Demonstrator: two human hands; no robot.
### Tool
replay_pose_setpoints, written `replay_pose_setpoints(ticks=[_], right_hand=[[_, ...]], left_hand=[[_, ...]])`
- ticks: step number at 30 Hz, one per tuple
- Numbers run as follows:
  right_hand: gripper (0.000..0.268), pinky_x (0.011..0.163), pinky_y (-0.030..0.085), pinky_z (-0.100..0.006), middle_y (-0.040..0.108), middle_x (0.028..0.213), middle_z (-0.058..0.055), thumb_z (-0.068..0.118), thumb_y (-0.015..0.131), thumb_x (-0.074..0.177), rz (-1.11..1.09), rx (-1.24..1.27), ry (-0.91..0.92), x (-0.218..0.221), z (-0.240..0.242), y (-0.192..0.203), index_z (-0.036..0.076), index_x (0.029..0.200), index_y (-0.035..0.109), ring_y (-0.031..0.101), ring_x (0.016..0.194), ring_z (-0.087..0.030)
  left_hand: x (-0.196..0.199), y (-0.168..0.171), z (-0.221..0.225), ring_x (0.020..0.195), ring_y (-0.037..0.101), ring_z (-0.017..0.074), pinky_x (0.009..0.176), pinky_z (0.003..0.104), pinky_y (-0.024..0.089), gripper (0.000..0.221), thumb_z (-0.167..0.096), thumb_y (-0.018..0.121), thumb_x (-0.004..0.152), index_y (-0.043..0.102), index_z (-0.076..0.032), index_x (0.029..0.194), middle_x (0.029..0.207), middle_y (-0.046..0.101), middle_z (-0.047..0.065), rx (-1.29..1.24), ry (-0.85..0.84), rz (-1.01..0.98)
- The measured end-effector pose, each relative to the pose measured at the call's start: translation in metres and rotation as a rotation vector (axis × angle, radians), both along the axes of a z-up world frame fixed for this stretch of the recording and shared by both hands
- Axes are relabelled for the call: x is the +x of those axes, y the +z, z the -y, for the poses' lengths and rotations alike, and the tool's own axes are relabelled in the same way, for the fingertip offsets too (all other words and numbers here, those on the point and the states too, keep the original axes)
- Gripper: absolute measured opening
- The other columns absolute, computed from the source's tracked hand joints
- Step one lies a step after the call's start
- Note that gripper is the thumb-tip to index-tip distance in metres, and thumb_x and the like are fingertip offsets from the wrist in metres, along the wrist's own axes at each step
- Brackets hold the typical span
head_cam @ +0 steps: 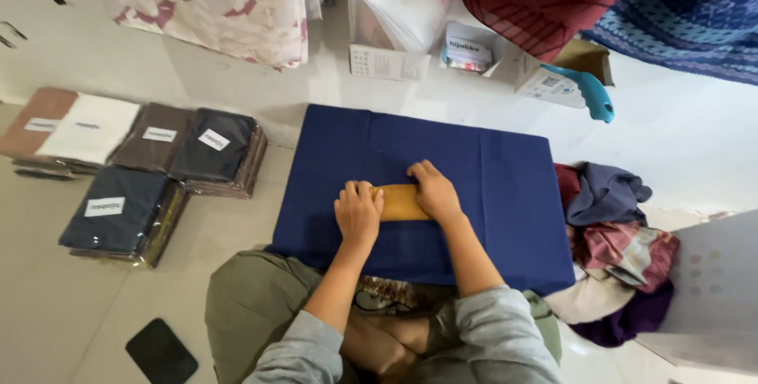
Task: The person is lint-rolling a piece of fabric to remove debris, folding it neatly, and then inserting it into a clear plastic packaging bag.
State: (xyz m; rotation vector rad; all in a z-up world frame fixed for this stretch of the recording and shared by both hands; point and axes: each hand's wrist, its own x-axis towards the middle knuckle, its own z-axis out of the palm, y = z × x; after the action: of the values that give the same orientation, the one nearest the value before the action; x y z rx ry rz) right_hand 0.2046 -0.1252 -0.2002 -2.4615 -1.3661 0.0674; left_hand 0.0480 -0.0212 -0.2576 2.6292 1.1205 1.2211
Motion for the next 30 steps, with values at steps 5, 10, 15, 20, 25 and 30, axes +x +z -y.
replay_pose_setpoints(ticks=[5,10,15,20,25,30], right_hand=[[0.046,0.091,0.054,-0.052,0.068,0.096,-0.013,0.05,0.039,0.106,0.067,0.144,0.257,0.003,0.013,0.01,0.018,0.136,0.053,0.069,0.096,-0.038],[0.048,0.085,0.056,-0.052,0.071,0.096,-0.021,0.044,0.04,0.107,0.272,0.158,0.379,-0.015,0.033,0.024,0.015,0.144,0.048,0.072,0.091,-0.04],[0.053,0.106,0.046,-0.04,0.05,0.155,-0.014,0.03,0.046,0.106,-0.219,0.194,0.43,-0.06,0.069,0.047,0.013,0.155,0.034,0.054,0.137,-0.034],[0.059,0.118,0.029,-0.033,0.051,0.15,-0.01,0.019,0.063,0.099,-0.771,0.477,0.396,-0.092,0.088,0.029,0.01,0.153,0.043,0.048,0.138,-0.019],[0.06,0.123,0.021,-0.032,0.046,0.159,-0.009,0.016,0.065,0.096,-0.745,0.708,0.175,-0.054,0.119,-0.018,0.007,0.151,0.045,0.037,0.15,-0.018],[0.061,0.122,0.027,-0.031,0.046,0.16,-0.008,0.016,0.065,0.092,-0.732,0.714,-0.07,-0.039,0.148,0.006,0.011,0.151,0.048,0.04,0.149,-0.018]], left_hand=[[-0.005,0.008,-0.004,0.078,0.063,0.0236,0.066,0.039,0.048,0.02,-0.035,0.066,0.096,0.056,-0.018,0.097,0.08,0.058,-0.001,-0.098,-0.219,0.074],[-0.008,0.042,-0.009,0.089,0.064,0.0341,0.079,0.043,0.052,0.015,-0.027,0.052,0.106,0.057,-0.013,0.106,0.091,0.059,0.009,-0.355,-0.52,0.321],[-0.014,0.097,-0.016,0.093,0.069,0.0229,0.087,0.034,0.049,0.029,-0.022,0.045,0.106,0.069,-0.008,0.097,0.096,0.071,0.007,-0.497,-0.775,0.403],[-0.009,0.138,-0.013,0.089,0.069,0.0138,0.078,0.031,0.05,0.025,-0.033,0.058,0.1,0.076,-0.015,0.102,0.1,0.077,-0.001,-0.767,-0.892,-0.126],[0.033,0.162,-0.069,0.087,0.073,0.0199,0.078,0.036,0.051,0.02,-0.035,0.063,0.094,0.077,-0.022,0.098,0.097,0.078,0.0,-0.444,-0.666,0.057],[0.038,0.288,-0.101,0.087,0.07,0.0214,0.08,0.036,0.047,0.06,-0.075,0.052,0.081,0.076,-0.021,0.093,0.079,0.072,0.0,-0.628,-0.291,0.34]])
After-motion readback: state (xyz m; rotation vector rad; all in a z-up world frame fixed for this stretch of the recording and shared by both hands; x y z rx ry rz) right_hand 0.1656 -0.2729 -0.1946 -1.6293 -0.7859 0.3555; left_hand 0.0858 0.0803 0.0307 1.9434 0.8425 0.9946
